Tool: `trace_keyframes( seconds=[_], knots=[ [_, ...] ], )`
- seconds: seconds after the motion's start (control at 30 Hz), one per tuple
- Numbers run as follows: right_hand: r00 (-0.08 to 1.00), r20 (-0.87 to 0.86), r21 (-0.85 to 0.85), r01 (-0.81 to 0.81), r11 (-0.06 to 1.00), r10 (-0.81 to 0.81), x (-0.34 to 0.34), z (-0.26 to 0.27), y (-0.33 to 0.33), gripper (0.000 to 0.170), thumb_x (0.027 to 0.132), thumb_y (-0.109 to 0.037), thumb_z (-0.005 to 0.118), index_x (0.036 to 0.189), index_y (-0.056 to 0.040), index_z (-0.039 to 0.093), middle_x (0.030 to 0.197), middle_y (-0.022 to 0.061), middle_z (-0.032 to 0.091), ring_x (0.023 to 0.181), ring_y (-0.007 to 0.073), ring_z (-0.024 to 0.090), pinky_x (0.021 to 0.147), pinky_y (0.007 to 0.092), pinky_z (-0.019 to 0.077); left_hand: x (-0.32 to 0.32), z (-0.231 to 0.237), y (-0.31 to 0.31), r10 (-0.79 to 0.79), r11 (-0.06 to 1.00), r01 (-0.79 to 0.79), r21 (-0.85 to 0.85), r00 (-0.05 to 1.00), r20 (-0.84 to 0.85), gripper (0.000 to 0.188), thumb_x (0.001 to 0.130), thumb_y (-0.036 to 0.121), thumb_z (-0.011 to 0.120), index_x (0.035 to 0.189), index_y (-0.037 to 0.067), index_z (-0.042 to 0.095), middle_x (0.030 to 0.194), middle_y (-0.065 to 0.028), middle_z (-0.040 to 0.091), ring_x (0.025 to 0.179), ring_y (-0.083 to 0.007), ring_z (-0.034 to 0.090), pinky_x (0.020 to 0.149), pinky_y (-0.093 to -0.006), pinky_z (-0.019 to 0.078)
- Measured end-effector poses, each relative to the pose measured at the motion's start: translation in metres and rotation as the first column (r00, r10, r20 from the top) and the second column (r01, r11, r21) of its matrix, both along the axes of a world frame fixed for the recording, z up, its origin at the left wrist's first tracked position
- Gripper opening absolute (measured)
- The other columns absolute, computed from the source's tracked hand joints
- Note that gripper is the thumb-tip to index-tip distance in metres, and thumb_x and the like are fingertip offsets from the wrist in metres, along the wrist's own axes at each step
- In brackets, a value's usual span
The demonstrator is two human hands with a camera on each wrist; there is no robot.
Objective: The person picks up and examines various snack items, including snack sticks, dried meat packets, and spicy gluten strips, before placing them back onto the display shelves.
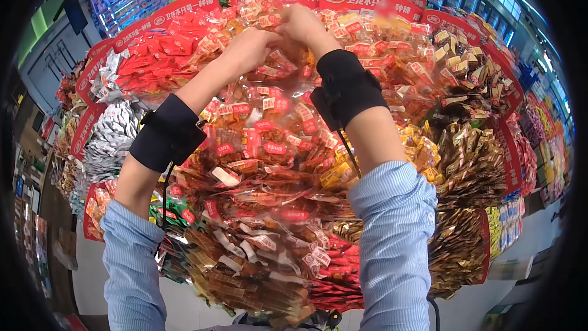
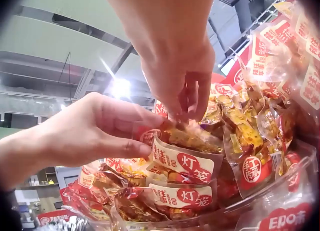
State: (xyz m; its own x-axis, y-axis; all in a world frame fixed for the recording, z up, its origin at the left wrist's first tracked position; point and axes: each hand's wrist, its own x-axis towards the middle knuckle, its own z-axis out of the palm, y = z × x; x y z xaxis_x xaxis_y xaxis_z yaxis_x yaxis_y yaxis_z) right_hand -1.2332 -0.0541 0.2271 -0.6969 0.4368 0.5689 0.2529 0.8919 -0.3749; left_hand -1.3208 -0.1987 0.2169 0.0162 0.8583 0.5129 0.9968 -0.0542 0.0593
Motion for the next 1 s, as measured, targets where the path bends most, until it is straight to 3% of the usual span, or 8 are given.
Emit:
trace_keyframes(
  seconds=[0.07, 0.27, 0.3, 0.43, 0.53, 0.7, 0.83, 1.0],
  knots=[
    [0.999, 0.025, 0.193, 0.037, 0.981, -0.042, -0.006, -0.001, -0.006, 0.019, 0.069, -0.012, 0.07, 0.079, 0.0021, 0.061, 0.066, 0.014, 0.06, 0.064, 0.0205, 0.06, 0.058, 0.0327, 0.0458, 0.003, 0.006, -0.006, 0.007, 1.0, -0.007, 0.003, 1.0, -0.017, 0.026, 0.073, 0.006, 0.054, 0.097, 0.01, 0.063, 0.084, -0.0154, 0.062, 0.08, -0.0322, 0.059, 0.07, -0.0388, 0.0473],
    [0.977, 0.208, -0.015, -0.045, 0.999, 0.047, -0.029, -0.004, -0.005, 0.017, 0.071, -0.012, 0.066, 0.082, 0.0003, 0.063, 0.066, 0.012, 0.062, 0.064, 0.0206, 0.061, 0.059, 0.0331, 0.0464, 0.004, 0.026, -0.047, -0.05, 0.992, 0.045, 0.115, 0.998, 0.038, 0.028, 0.075, 0.0, 0.054, 0.102, 0.004, 0.06, 0.089, -0.0169, 0.062, 0.083, -0.0331, 0.059, 0.072, -0.038, 0.0466],
    [0.97, 0.202, -0.237, -0.089, 0.968, 0.139, -0.028, -0.007, -0.007, 0.016, 0.073, -0.011, 0.061, 0.086, -0.0015, 0.064, 0.071, 0.0112, 0.064, 0.062, 0.02, 0.06, 0.059, 0.0327, 0.0466, 0.006, 0.03, -0.058, -0.056, 0.989, 0.048, 0.138, 0.997, 0.054, 0.027, 0.076, 0.0, 0.054, 0.102, 0.004, 0.06, 0.089, -0.017, 0.062, 0.084, -0.0328, 0.059, 0.072, -0.0378, 0.0466],
    [0.958, 0.263, -0.021, -0.113, 0.993, 0.114, -0.024, -0.009, -0.02, 0.035, 0.074, -0.006, 0.05, 0.107, -0.0091, 0.062, 0.077, 0.0114, 0.064, 0.06, 0.0159, 0.056, 0.056, 0.0305, 0.0453, 0.012, 0.037, -0.102, -0.078, 0.971, 0.073, 0.229, 0.997, 0.013, 0.024, 0.078, 0.002, 0.055, 0.102, 0.003, 0.059, 0.091, -0.0158, 0.062, 0.086, -0.0312, 0.06, 0.073, -0.0352, 0.0472],
    [0.991, 0.089, -0.193, -0.08, 0.978, 0.098, -0.001, 0.009, -0.037, 0.043, 0.076, -0.009, 0.049, 0.118, -0.0117, 0.054, 0.087, 0.0121, 0.064, 0.069, 0.0175, 0.059, 0.064, 0.0314, 0.046, 0.021, 0.042, -0.14, -0.035, 0.984, 0.02, 0.176, 0.996, 0.083, 0.024, 0.079, 0.002, 0.054, 0.102, 0.003, 0.059, 0.092, -0.0146, 0.063, 0.087, -0.029, 0.061, 0.074, -0.0335, 0.0474],
    [0.955, -0.275, 0.079, -0.092, 0.993, 0.11, 0.029, 0.025, -0.054, 0.027, 0.077, -0.014, 0.05, 0.101, -0.0039, 0.06, 0.092, 0.0161, 0.063, 0.083, 0.0285, 0.061, 0.072, 0.0338, 0.0473, 0.023, 0.036, -0.194, -0.038, 0.976, -0.008, 0.218, 0.978, 0.204, 0.023, 0.08, 0.003, 0.054, 0.103, 0.004, 0.06, 0.095, -0.0109, 0.064, 0.088, -0.0229, 0.062, 0.075, -0.0304, 0.0468],
    [0.992, -0.03, -0.132, -0.127, 0.983, 0.124, 0.053, 0.029, -0.109, 0.02, 0.075, -0.012, 0.052, 0.09, -0.0029, 0.062, 0.077, 0.0141, 0.064, 0.076, 0.0277, 0.062, 0.069, 0.0345, 0.0475, 0.029, -0.003, -0.243, -0.043, 0.961, -0.037, 0.274, 0.96, 0.278, 0.022, 0.079, 0.002, 0.056, 0.101, 0.003, 0.061, 0.094, -0.0107, 0.064, 0.087, -0.0224, 0.062, 0.076, -0.0303, 0.0465],
    [0.944, 0.306, 0.032, -0.142, 0.989, 0.125, 0.037, -0.021, -0.119, 0.027, 0.071, -0.015, 0.056, 0.096, -0.0058, 0.063, 0.081, 0.0144, 0.064, 0.079, 0.0287, 0.062, 0.073, 0.0355, 0.0477, 0.049, -0.073, -0.305, -0.057, 0.983, -0.028, 0.183, 0.894, 0.443, 0.026, 0.076, -0.001, 0.059, 0.102, 0.004, 0.06, 0.095, -0.0115, 0.063, 0.086, -0.0234, 0.061, 0.075, -0.0317, 0.0469]
  ],
)
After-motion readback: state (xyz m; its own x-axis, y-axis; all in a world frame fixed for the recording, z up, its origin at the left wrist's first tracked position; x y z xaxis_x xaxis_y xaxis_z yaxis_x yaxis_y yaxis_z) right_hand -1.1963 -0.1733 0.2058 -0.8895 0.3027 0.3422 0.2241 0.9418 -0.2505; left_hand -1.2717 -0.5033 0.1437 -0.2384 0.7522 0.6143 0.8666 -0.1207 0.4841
